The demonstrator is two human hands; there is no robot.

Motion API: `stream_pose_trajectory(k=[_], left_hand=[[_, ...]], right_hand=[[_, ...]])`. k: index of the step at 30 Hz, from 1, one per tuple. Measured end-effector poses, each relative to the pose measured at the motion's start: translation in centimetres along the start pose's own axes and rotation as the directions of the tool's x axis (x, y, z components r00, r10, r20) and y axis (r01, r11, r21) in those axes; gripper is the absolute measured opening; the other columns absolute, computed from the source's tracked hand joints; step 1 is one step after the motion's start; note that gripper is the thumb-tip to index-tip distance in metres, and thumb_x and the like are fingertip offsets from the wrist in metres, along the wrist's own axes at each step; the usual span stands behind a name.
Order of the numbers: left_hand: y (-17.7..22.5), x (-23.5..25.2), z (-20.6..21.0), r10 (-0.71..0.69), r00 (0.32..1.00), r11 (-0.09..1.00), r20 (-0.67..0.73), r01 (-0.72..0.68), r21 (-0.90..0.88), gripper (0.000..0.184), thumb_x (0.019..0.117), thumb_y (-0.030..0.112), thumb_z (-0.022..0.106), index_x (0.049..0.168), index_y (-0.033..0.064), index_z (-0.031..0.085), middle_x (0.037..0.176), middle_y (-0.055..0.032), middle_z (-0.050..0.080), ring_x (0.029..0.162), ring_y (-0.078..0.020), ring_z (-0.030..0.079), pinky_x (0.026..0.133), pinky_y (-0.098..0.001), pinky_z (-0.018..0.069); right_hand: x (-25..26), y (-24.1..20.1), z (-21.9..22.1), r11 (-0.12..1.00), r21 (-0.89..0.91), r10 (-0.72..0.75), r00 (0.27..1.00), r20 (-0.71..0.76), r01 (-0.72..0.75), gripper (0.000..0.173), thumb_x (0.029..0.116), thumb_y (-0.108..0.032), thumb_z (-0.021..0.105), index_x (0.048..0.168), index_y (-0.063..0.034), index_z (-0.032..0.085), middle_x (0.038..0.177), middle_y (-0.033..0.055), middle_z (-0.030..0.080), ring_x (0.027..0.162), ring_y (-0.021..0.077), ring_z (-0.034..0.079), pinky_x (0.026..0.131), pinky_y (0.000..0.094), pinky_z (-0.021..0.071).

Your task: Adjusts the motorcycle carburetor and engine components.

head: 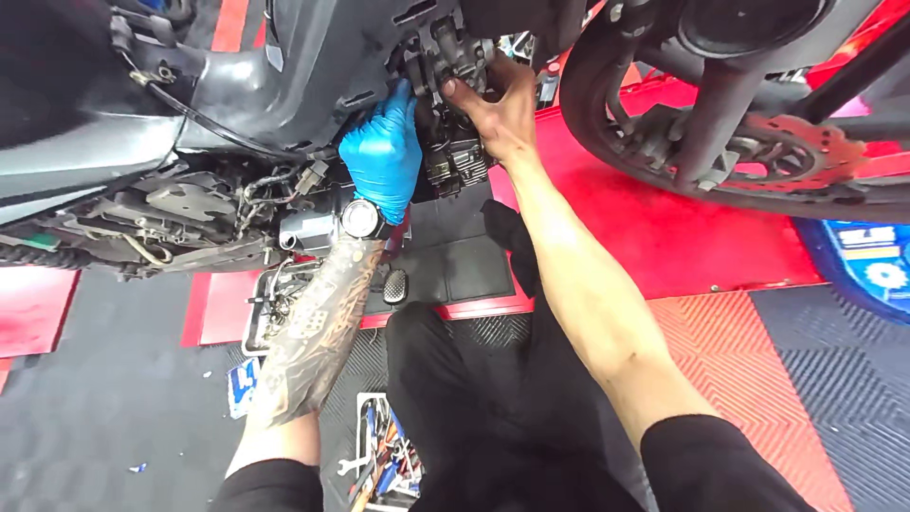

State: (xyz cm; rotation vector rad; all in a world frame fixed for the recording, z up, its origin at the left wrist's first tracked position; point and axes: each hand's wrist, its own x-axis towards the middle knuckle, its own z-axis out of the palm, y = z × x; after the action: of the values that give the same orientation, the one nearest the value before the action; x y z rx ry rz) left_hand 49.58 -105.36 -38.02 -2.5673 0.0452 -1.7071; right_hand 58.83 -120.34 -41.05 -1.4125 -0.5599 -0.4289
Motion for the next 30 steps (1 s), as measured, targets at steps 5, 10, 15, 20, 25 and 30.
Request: stream_pose_trajectory(k=[5,10,15,20,25,30], left_hand=[[-0.44,-0.02,0.03,-0.02,1.0,0.993,-0.022,0.017,-0.117,0.017,0.0968,0.018,0.071,0.106,0.011,0.083,0.088,-0.0065,0.08,0.076,-0.0186,0.076,0.066,-0.0363,0.0582],[-0.36,0.03,-0.11,-0.023,1.0,0.994,-0.01,0.022,-0.11,0.017,0.0972,0.019,0.07,0.107,0.0115,0.083,0.086,-0.0075,0.079,0.075,-0.0197,0.076,0.066,-0.0362,0.0576],[-0.43,-0.15,-0.17,0.041,0.999,0.998,0.032,-0.04,-0.047,0.023,0.1012,0.017,0.063,0.114,0.0099,0.08,0.09,-0.0102,0.079,0.077,-0.0238,0.075,0.062,-0.0394,0.056],[-0.54,-0.17,-0.06,0.053,0.998,0.998,0.017,-0.053,-0.028,0.023,0.1015,0.014,0.062,0.114,0.0115,0.08,0.093,-0.0102,0.079,0.076,-0.0241,0.076,0.062,-0.0387,0.0564],[-0.71,0.01,-0.51,0.061,0.996,0.997,0.068,-0.058,-0.046,0.024,0.1016,0.017,0.062,0.118,0.0116,0.079,0.093,-0.0086,0.08,0.077,-0.0233,0.076,0.064,-0.0392,0.057],[-0.6,-0.01,0.01,0.034,0.999,0.998,0.016,-0.033,-0.05,0.02,0.0997,0.02,0.066,0.111,0.012,0.081,0.087,-0.0076,0.079,0.075,-0.0214,0.076,0.064,-0.0382,0.0578]], right_hand=[[-0.05,0.28,0.2,1.0,0.019,-0.012,1.0,-0.014,0.012,0.051,0.0826,-0.038,0.084,0.115,-0.001,0.071,0.102,0.0055,0.076,0.096,0.0105,0.074,0.087,0.0326,0.0629],[-0.24,0.3,0.37,1.0,0.005,-0.022,0.999,-0.036,0.022,0.055,0.0826,-0.039,0.084,0.118,0.0012,0.069,0.106,0.0077,0.075,0.098,0.0121,0.073,0.088,0.0329,0.063],[-0.38,0.2,0.4,0.999,0.013,-0.037,0.998,-0.058,0.038,0.057,0.0829,-0.036,0.085,0.12,0.004,0.068,0.108,0.0101,0.076,0.1,0.0138,0.074,0.09,0.0342,0.063],[-0.52,0.0,0.71,1.0,0.0,-0.004,0.996,-0.09,0.004,0.055,0.0813,-0.038,0.085,0.117,0.0007,0.07,0.104,0.0074,0.076,0.098,0.012,0.073,0.088,0.0337,0.0628],[-0.67,-0.34,0.59,0.999,-0.031,0.02,0.997,-0.071,-0.022,0.054,0.0823,-0.039,0.084,0.118,-0.0012,0.07,0.104,0.0055,0.076,0.096,0.0101,0.073,0.086,0.032,0.063],[-0.47,-0.33,0.32,1.0,-0.014,0.013,0.999,-0.051,-0.013,0.054,0.0808,-0.038,0.086,0.117,-0.0014,0.07,0.102,0.0052,0.076,0.093,0.0105,0.074,0.084,0.0323,0.0639]])
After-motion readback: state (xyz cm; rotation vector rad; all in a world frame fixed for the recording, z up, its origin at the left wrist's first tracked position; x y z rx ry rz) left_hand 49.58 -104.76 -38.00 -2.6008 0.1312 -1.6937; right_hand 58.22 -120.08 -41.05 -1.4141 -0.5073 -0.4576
